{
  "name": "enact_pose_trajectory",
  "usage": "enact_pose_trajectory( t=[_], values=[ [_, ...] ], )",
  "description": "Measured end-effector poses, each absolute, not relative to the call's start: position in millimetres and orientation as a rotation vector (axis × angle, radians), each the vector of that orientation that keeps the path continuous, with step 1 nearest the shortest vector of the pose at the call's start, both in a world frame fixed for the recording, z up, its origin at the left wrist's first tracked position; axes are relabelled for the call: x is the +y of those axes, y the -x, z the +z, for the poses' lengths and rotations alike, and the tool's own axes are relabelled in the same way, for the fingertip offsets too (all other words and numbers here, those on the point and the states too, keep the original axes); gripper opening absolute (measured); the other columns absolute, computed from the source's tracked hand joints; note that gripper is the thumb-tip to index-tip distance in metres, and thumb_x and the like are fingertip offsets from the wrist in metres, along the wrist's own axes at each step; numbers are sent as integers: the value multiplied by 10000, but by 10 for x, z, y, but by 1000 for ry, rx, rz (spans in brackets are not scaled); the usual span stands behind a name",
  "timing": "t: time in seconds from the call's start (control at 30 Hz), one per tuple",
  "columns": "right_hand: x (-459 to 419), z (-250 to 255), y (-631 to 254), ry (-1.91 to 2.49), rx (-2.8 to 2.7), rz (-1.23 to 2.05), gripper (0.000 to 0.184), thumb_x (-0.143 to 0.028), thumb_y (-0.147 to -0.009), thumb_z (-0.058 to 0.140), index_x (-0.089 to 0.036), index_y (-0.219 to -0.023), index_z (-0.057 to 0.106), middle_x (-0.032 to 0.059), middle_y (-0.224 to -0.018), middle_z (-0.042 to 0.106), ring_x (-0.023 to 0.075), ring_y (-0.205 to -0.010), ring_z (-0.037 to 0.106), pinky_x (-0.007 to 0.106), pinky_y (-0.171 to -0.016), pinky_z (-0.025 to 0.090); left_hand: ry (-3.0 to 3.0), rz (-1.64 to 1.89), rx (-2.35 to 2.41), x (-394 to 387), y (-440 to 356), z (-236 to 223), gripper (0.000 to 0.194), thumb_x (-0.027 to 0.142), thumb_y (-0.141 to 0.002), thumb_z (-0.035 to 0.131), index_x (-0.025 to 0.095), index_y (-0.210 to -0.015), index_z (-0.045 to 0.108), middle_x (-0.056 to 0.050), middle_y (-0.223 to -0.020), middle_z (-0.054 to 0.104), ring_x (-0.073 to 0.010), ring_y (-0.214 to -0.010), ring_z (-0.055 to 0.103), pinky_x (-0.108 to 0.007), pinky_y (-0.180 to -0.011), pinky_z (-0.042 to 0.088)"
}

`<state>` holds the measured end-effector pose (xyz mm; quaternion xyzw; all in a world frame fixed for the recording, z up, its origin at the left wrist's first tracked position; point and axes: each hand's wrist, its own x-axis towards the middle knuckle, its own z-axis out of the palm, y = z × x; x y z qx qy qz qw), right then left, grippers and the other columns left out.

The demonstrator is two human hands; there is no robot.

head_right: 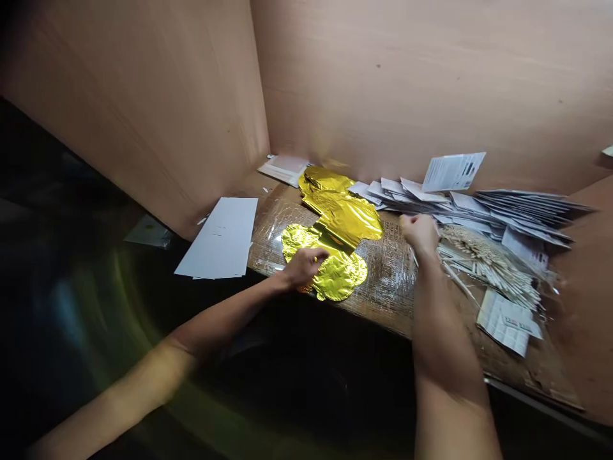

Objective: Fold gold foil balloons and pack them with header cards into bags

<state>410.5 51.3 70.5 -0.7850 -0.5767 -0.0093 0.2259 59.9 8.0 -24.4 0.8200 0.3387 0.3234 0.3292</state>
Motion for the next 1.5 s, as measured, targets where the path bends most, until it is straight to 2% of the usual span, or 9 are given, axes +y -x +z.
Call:
enact_pose_trajectory(
  t=[0.2,0.43,0.63,0.73,0.9,1.0,1.2,1.33,1.5],
  values=[
    [268,-124,-3221,2146,-1454,592,555,-652,-904,621,-208,-572,629,58,-469,572,181,-448,506,305,-485,387,-1801,704,1201,1171,-750,-111,183,214,-905,725,171,-1083,722,-83,-1084,764,-217,-979,702,-330,-940,541],
    [396,-114,-3240,1981,-1397,611,477,-586,-885,590,-232,-566,566,38,-486,541,177,-501,472,298,-526,338,-1640,654,1156,1460,-1075,-218,340,215,-762,876,123,-1056,731,1,-768,695,-125,-622,611,-254,-686,527],
    [339,53,-3509,1841,-1447,582,499,-619,-802,666,-244,-514,505,-2,-490,442,173,-568,430,299,-568,278,-1582,819,1218,1491,-1005,-135,194,230,-792,848,133,-900,720,-61,-855,707,-172,-778,660,-304,-806,536],
    [246,82,-3576,1705,-1432,629,521,-702,-801,643,-234,-600,536,-26,-551,437,149,-574,372,285,-553,261,-1608,911,1241,1405,-1072,11,276,303,-874,794,165,-1096,706,-81,-976,708,-199,-919,668,-315,-888,523],
    [189,113,-3609,1525,-1326,624,540,-734,-789,679,-226,-663,546,-39,-601,447,125,-570,352,272,-540,279,-1481,835,807,1211,-1365,288,808,314,-822,853,136,-1502,453,40,-734,628,-124,-648,586,-239,-690,477],
    [180,243,-3668,1452,-1216,533,501,-713,-807,678,-235,-743,544,-48,-621,464,126,-567,385,265,-549,330,-1530,912,606,1192,-1543,483,656,224,-849,770,120,-1448,522,85,-637,560,-84,-566,518,-208,-642,438],
    [-222,918,-3798,1379,-1326,274,410,-435,-860,739,-218,-1197,654,27,-863,714,218,-800,678,366,-812,553,-1997,1034,571,1072,-1754,1019,181,166,-878,727,125,-1046,780,-83,-979,773,-190,-938,700,-338,-934,544],
    [-888,1091,-3740,1463,-1493,-220,139,-328,-939,708,-225,-994,783,87,-995,736,274,-960,705,440,-919,557,-2338,1151,568,587,-1571,1050,187,265,-1014,625,215,-1042,803,-109,-1136,734,-249,-1135,654,-430,-1045,518],
    [-1849,421,-3429,1452,-1621,-333,97,-208,-946,725,-289,-981,765,110,-1256,698,322,-1181,681,474,-899,576,-2554,978,327,-178,-1056,307,210,237,-1042,571,271,-1090,772,-100,-1352,711,-259,-1327,614,-440,-1146,441]
  ],
)
